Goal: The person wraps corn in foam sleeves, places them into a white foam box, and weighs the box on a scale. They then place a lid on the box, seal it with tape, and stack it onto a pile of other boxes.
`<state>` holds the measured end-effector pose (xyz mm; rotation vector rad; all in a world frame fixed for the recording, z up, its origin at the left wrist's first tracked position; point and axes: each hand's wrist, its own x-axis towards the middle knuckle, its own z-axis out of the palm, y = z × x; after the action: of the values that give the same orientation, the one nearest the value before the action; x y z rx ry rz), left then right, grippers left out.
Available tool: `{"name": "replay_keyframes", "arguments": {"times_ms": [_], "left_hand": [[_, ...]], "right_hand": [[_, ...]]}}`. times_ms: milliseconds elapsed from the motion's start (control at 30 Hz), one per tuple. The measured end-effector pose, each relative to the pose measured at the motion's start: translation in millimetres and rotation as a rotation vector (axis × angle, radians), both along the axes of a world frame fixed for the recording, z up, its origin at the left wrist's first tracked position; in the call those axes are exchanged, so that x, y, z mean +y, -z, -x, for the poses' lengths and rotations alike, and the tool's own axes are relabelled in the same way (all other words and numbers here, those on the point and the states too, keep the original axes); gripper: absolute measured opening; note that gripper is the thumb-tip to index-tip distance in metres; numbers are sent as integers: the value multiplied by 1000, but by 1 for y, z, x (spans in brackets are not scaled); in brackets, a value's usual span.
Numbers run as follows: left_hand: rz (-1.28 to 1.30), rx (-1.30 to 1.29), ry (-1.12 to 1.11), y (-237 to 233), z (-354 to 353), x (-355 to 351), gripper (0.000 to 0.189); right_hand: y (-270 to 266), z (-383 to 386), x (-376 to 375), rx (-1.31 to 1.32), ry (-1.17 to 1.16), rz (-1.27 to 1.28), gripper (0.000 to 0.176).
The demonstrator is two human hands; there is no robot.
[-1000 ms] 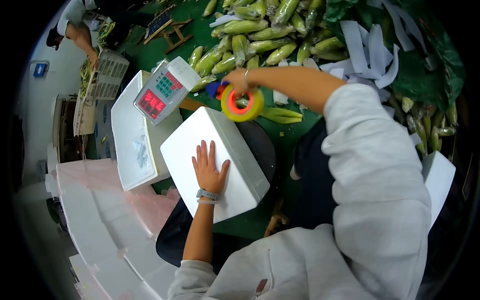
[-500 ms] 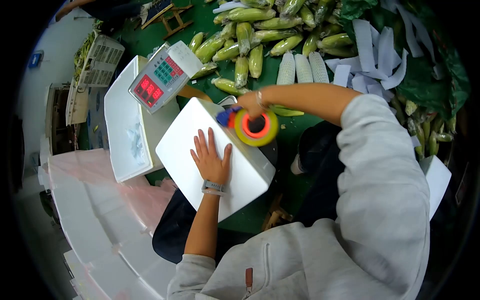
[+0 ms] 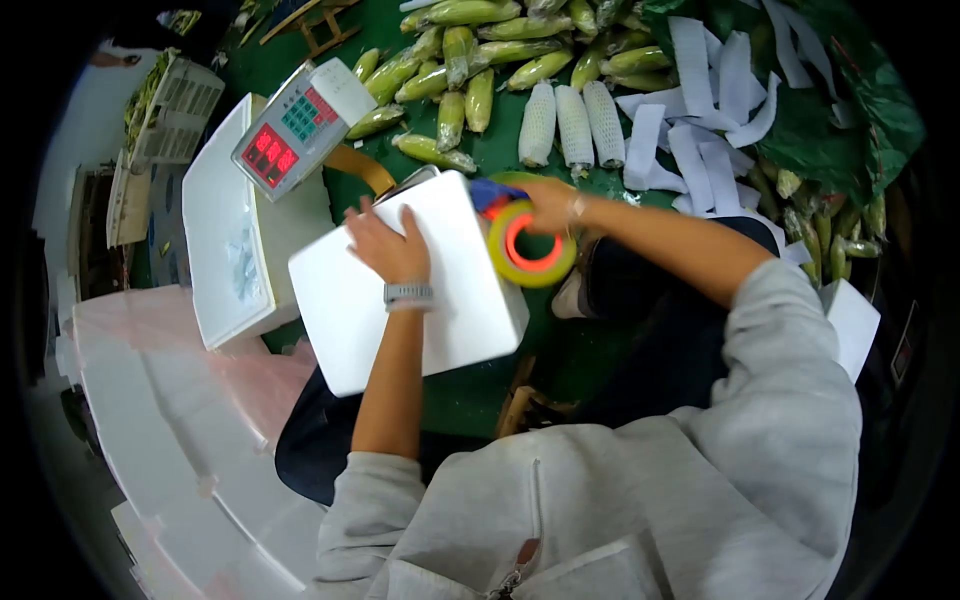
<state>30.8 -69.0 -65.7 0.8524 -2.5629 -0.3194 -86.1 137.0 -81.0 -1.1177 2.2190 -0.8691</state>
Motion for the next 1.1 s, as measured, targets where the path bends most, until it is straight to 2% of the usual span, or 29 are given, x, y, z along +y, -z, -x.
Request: {"name": "replay_keyframes", "arguments": {"times_ms": [33,67,100,133,200,267,300,333,367,400,433,467,500,533,567,600,633,667,700,733,800,867,933,1000,1067,1100], "left_hand": [[-236,49,358,-4,-7,-1,57],[-228,-78,627,-8,-15,1,59],[-1,-290,844,-32,-23,9,63],[17,-410,1002,-42,-31,10,67],[66,-447,985,-40,-35,7,72],[79,-415,941,-37,-24,8,73],[80,-397,897,-34,-23,10,74],[79,-391,895,-31,-16,11,74],[95,-359,767,-26,-7,10,73],[109,-331,634,-22,-1,9,72],[127,-298,543,-17,9,8,70],[130,-224,452,-7,21,3,68],[139,-183,337,-1,34,-5,68],[155,-130,215,2,48,-19,68],[220,-103,153,0,57,-35,64],[305,-115,96,-4,63,-51,56],[335,-75,100,-3,63,-73,50],[359,-42,111,-1,60,-90,45],[370,-40,98,-3,54,-105,42],[375,-48,98,-5,44,-118,41],[410,-61,-34,5,22,-143,41],[360,-194,-102,2,-3,-156,41],[469,-211,-92,11,-26,-168,40],[515,-172,27,11,-44,-171,39],[326,-71,194,7,-51,-166,35],[224,-124,164,9,-58,-168,33]], "right_hand": [[9,33,-16,20,-124,-135,75],[10,56,-32,83,-180,-218,73],[-10,67,-44,27,-271,-236,73],[-5,76,-55,22,-296,-259,74],[4,81,-57,-42,-335,-255,74],[19,79,-41,-69,-436,-169,65],[20,74,-26,-20,-541,-35,65],[9,67,-8,5,-573,-48,66],[-1,67,7,-98,-563,-255,67],[-13,70,27,-129,-553,-249,66],[-1,76,47,-138,-584,-90,67],[-4,73,63,-241,-480,-152,69],[2,68,75,-34,-487,-140,72],[2,64,82,-175,-451,-154,75],[7,58,89,-137,-444,-150,77],[-14,46,88,-284,-347,-313,77],[-12,41,88,-352,-307,-477,76],[-10,34,90,-301,-312,-468,75],[-25,24,90,-264,-300,-384,74],[-19,20,92,-179,-310,-406,70],[-10,16,99,-217,-248,-252,65],[-7,21,106,-237,-187,-207,63],[-25,20,103,-237,-128,-290,70],[-24,14,101,-234,-156,-331,76],[7,4,100,-182,-277,-279,78],[-2,-10,94,-162,-312,-253,78]]}}
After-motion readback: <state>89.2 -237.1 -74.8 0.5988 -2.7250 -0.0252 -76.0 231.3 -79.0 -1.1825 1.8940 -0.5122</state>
